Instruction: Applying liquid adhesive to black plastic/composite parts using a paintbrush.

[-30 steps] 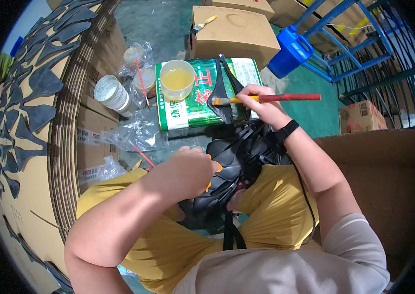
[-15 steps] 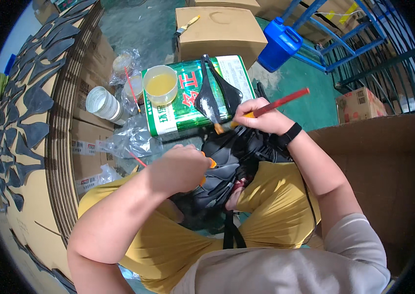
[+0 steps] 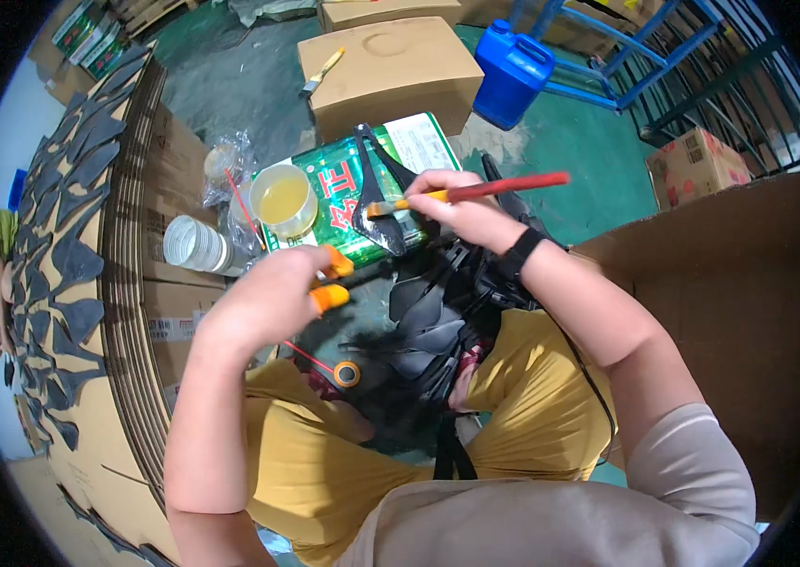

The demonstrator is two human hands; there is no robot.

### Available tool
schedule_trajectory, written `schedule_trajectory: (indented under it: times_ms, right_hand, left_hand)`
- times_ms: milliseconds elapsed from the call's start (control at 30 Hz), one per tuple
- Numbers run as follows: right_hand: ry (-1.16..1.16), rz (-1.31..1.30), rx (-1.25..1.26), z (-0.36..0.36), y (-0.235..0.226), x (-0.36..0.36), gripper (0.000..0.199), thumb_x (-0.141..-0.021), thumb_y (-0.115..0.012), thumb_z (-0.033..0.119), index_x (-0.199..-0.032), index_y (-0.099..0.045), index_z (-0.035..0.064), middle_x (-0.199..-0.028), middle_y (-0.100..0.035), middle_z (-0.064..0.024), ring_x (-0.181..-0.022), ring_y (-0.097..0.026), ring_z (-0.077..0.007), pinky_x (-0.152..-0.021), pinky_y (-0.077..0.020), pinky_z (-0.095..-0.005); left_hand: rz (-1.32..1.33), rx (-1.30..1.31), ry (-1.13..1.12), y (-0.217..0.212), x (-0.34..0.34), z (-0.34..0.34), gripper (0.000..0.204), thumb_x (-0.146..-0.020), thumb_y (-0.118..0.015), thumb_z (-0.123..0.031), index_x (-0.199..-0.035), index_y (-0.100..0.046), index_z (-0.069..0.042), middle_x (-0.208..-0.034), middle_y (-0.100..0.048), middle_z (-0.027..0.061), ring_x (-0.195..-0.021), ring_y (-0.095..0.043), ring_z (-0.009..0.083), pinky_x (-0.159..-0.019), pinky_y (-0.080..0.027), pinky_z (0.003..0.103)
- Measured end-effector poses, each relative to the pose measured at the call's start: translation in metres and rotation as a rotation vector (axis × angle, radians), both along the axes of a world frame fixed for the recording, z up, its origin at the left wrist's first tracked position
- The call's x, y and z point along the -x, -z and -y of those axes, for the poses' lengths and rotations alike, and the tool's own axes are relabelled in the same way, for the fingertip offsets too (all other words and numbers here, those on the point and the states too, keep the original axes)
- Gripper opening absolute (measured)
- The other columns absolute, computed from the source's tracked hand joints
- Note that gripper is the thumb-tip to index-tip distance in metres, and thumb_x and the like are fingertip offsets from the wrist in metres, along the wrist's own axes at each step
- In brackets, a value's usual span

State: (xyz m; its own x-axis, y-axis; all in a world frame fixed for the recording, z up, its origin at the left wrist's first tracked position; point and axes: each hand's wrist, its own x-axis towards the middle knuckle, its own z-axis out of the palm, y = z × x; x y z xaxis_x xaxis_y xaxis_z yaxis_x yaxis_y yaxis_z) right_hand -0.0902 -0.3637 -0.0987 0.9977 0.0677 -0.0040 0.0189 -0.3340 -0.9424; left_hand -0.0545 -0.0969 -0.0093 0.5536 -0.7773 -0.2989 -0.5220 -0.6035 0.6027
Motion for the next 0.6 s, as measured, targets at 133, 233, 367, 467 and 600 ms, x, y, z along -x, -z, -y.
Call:
schedule_trajectory:
  times_ms: [133, 233, 367, 467, 600]
  right_hand:
    - [-0.217, 0.046, 0.083, 0.0, 0.002, 0.002, 0.022, -0.081, -0.059, 0.023, -0.076, -0.06, 0.0021, -0.063, -0.056, -0.0059, -0.062, -0.054, -0.015, -0.059, -0.0434, -0.0319]
    - [-0.001, -0.066, 0.008, 0.016, -0.037, 0.003, 0.016, -0.084, -0.059, 0.019, -0.077, -0.063, 0.0049, -0.063, -0.057, 0.0018, -0.054, -0.053, -0.0047, -0.048, -0.0405, -0.0217]
    - [0.4, 0.121, -0.322, 0.059, -0.084, 0.0, 0.019, -0.087, -0.056, 0.02, -0.081, -0.063, 0.0038, -0.062, -0.057, -0.0001, -0.052, -0.054, -0.0073, -0.047, -0.0409, -0.0198]
    - [0.563, 0.292, -0.429, 0.088, -0.097, -0.006, 0.022, -0.088, -0.056, 0.024, -0.083, -0.064, 0.0039, -0.063, -0.056, -0.0001, -0.051, -0.051, -0.0069, -0.046, -0.0377, -0.0198]
    - [0.654, 0.363, -0.429, 0.107, -0.105, -0.006, 0.023, -0.09, -0.054, 0.025, -0.086, -0.063, 0.0037, -0.064, -0.056, -0.0006, -0.054, -0.052, -0.0071, -0.05, -0.0376, -0.0186]
  left_hand:
    - [0.154, 0.076, -0.147, -0.023, -0.025, 0.004, 0.029, -0.078, -0.065, -0.007, -0.105, -0.057, 0.0, -0.093, -0.064, 0.012, -0.076, -0.06, 0.022, -0.068, -0.048, 0.032]
    - [0.195, 0.084, -0.245, -0.04, -0.056, 0.023, 0.027, -0.076, -0.064, -0.008, -0.101, -0.058, 0.003, -0.096, -0.063, 0.0222, -0.093, -0.061, 0.0352, -0.079, -0.047, 0.038]
    - [0.304, -0.064, -0.143, -0.025, -0.137, 0.075, 0.035, -0.073, -0.066, -0.015, -0.104, -0.059, 0.0, -0.099, -0.063, 0.0211, -0.095, -0.061, 0.0339, -0.082, -0.048, 0.039]
    - [0.284, -0.254, -0.136, 0.017, -0.185, 0.115, 0.04, -0.071, -0.066, -0.015, -0.107, -0.06, -0.002, -0.099, -0.065, 0.017, -0.092, -0.063, 0.027, -0.081, -0.049, 0.035]
    - [0.271, -0.437, -0.153, 0.064, -0.207, 0.154, 0.044, -0.072, -0.068, -0.026, -0.112, -0.061, -0.008, -0.113, -0.062, 0.015, -0.105, -0.059, 0.0278, -0.089, -0.047, 0.036]
